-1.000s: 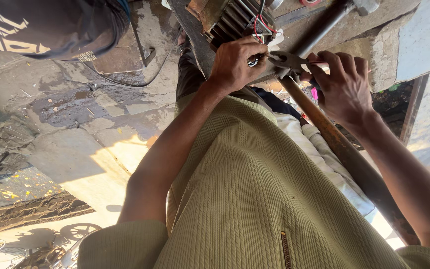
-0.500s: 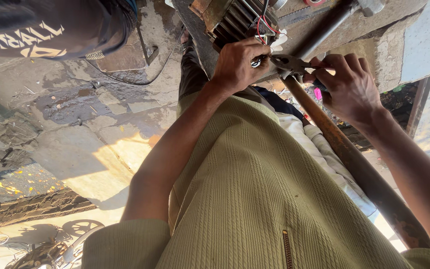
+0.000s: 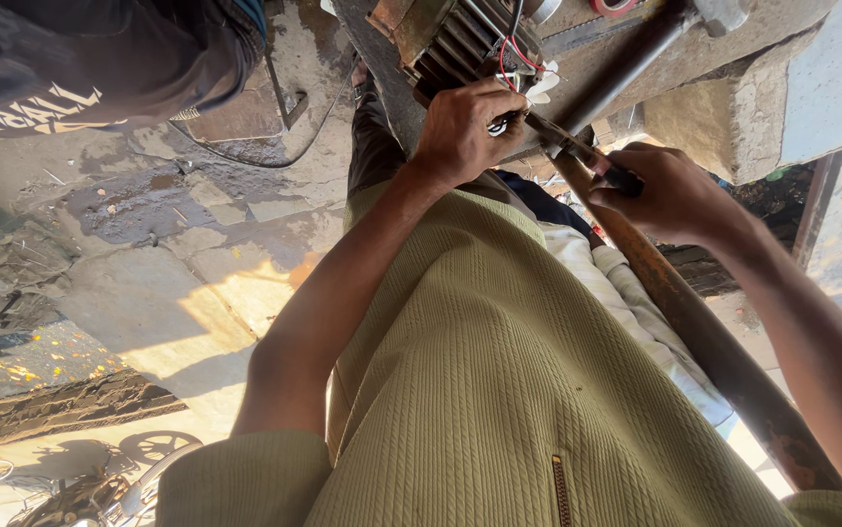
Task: The person uses pliers to strip and twist wires connected to a small electric motor mounted on a concrete ledge. They repeatedly cut insulation, twist wire ends, and adjust connections while another person works nearby.
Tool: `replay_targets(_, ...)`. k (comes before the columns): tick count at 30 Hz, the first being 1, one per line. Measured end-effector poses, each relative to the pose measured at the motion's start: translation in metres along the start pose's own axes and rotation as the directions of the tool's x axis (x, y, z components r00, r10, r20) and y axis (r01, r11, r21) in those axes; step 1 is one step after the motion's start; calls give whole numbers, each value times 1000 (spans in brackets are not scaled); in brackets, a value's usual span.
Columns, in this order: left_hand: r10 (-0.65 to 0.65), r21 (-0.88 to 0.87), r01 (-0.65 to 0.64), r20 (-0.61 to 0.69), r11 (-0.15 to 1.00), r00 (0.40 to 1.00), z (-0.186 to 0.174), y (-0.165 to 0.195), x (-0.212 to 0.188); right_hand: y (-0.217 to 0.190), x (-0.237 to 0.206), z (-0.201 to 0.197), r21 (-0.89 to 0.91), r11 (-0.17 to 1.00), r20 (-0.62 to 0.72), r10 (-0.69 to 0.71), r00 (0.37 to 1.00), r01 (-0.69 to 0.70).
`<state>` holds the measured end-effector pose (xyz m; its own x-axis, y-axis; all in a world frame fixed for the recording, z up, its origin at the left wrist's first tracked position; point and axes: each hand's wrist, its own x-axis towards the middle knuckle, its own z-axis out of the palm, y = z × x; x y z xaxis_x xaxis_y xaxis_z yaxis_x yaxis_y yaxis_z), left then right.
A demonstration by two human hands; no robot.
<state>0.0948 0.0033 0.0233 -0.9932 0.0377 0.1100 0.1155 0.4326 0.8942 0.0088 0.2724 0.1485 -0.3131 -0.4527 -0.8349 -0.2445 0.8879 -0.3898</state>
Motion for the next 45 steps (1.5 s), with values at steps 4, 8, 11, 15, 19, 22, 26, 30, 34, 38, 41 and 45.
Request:
replay_targets(4,-26,-17,26,12,1000,1000,-2,3,-4,13,-10,0,25,999,-129,-41,991,44)
replay_targets(8,-10,14,10,21,1000,1000,-4,8,-1,23,-14,13,-644,764,-430,-403,808,38)
replay_targets(11,-25,-1,25,23,1000,999,-9,12,1,23,-6,21,-679,734,-472,-446,761,9)
replay_targets(15,-30,-18,30,19,999,999,-13,15,3,19,-2,23,-687,725,-482,-503,717,47)
replay_targets(19,-42,-32,43,26,999,999,-14,16,5,16,-3,22,-705,707,-476,-534,698,60)
replay_targets(22,-50,-30,51,20,998,999,-14,16,5,17,-1,21,-701,710,-484,-546,683,71)
replay_targets(26,-31,-57,31,1,998,1000,-12,13,2,19,2,18,-678,724,-452,-547,704,128)
replay_targets(30,-35,-36,35,1,999,999,-4,5,1,21,2,14,-512,813,-367,-499,785,277)
replay_targets(34,-30,6,30,-13,1000,999,2,2,-4,26,5,20,-46,999,-37,8,999,-9)
replay_targets(38,19,16,-19,-22,1000,1000,-3,5,-3,44,13,23,798,564,356,-154,922,-213)
replay_targets(41,33,-3,-33,-5,999,999,-13,11,-1,54,11,25,936,-5,305,-485,820,-351)
replay_targets(45,22,-54,-21,9,998,1000,-22,17,4,52,3,19,921,-79,294,-500,815,-380)
